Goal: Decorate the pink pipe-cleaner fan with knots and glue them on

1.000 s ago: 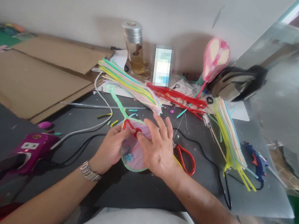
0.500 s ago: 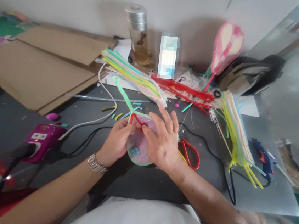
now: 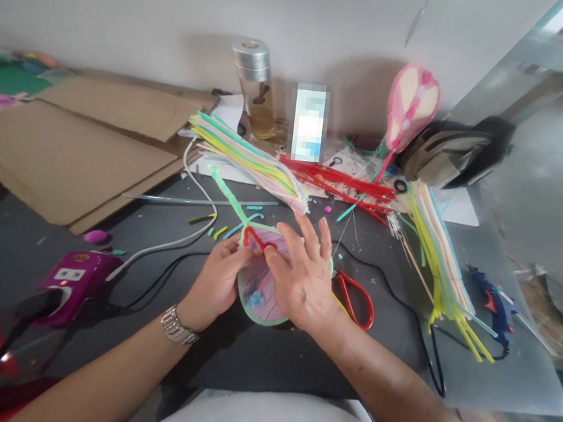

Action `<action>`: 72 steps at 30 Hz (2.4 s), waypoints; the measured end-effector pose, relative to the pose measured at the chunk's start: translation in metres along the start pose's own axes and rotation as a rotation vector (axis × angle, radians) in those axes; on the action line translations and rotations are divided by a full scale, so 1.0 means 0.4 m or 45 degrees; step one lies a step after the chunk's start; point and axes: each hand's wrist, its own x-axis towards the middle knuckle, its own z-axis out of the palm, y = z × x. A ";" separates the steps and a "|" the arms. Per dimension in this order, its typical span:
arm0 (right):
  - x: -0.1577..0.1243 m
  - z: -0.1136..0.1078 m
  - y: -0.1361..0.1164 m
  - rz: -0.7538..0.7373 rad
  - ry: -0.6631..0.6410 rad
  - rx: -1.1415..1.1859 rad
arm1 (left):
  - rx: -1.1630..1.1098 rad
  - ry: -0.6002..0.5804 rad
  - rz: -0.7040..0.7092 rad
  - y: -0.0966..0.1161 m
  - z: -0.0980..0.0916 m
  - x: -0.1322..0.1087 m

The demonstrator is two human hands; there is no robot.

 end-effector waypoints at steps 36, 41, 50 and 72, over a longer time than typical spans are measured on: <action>0.017 -0.039 0.088 0.692 0.273 0.823 | -0.097 0.130 0.060 0.021 -0.006 0.022; 0.031 -0.012 0.084 1.322 -0.039 1.707 | -0.244 0.304 0.194 0.042 -0.001 0.023; 0.068 -0.071 0.091 1.351 0.156 2.007 | 0.077 -0.043 -0.013 0.029 -0.001 -0.170; 0.152 -0.230 0.153 0.637 -0.259 1.651 | 0.681 -0.292 0.055 0.102 0.051 -0.163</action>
